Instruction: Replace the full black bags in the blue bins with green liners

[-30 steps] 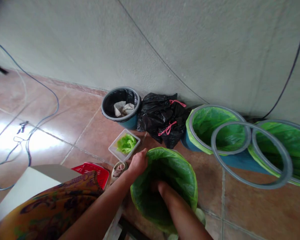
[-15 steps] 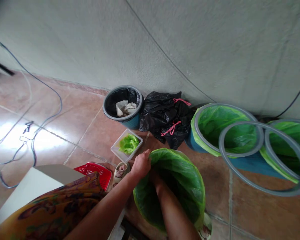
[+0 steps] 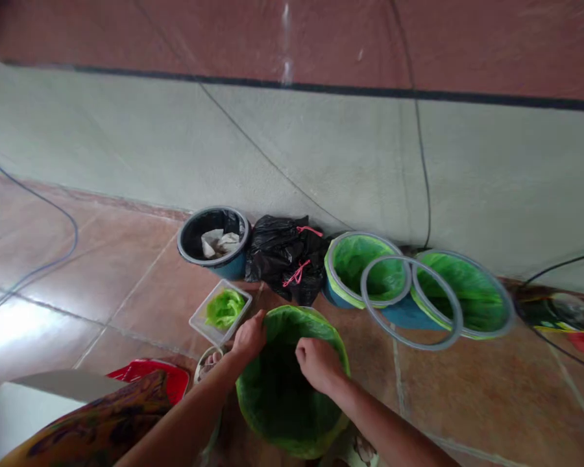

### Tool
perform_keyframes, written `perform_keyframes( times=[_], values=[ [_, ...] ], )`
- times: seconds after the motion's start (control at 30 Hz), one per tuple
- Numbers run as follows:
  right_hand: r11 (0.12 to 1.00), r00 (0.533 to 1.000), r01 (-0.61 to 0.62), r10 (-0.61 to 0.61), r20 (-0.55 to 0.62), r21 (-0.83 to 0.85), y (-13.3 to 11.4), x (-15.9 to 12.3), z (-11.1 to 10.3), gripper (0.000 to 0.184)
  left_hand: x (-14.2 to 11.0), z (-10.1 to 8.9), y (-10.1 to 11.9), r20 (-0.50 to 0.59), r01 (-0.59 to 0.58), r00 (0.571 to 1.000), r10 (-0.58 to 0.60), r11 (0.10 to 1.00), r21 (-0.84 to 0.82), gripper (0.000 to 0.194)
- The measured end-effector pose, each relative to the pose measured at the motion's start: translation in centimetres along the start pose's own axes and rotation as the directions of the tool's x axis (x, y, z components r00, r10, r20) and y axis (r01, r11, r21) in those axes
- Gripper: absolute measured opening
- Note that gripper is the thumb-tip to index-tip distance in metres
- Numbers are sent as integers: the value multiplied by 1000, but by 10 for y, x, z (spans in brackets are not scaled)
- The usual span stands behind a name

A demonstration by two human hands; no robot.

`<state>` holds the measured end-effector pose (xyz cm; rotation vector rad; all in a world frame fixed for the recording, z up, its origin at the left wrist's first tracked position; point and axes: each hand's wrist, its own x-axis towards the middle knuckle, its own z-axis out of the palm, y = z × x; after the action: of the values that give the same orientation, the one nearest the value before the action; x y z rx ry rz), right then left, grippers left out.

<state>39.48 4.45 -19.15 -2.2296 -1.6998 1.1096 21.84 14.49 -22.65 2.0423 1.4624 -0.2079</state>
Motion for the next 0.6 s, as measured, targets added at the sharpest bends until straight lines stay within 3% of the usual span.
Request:
perform_keyframes(
  times=[0.03, 0.1, 0.17, 0.23, 0.33, 0.47, 0.6],
  values=[
    [994, 994, -76, 69, -86, -77, 16, -7, -17, 26, -1, -3, 1, -10, 1, 1000, -1, 1000, 18, 46],
    [929, 936, -274, 198, -293, -248, 52, -23, -48, 26, -6, -9, 4, -84, -22, 996, 24, 999, 27, 62],
    [852, 884, -344, 151, -443, -394, 88, -36, -71, 26, -12, -15, 8, -193, -60, 979, 59, 998, 0, 73],
    [794, 866, -409, 181, -467, -450, 117, -42, -84, 36, -20, -22, 14, -270, -106, 959, 89, 993, -48, 72],
    [800, 895, -423, 294, -337, -427, 138, -40, -92, 31, -32, -34, 24, -310, -153, 945, 105, 979, -135, 66],
    [873, 927, -350, 272, -258, -339, 122, -44, -103, 30, -46, -51, 35, -283, -162, 956, 75, 940, -300, 57],
    [932, 963, -158, 72, -260, -327, 61, -78, -105, 30, -59, -73, 43, -234, -159, 972, 25, 804, -572, 39]
  ],
)
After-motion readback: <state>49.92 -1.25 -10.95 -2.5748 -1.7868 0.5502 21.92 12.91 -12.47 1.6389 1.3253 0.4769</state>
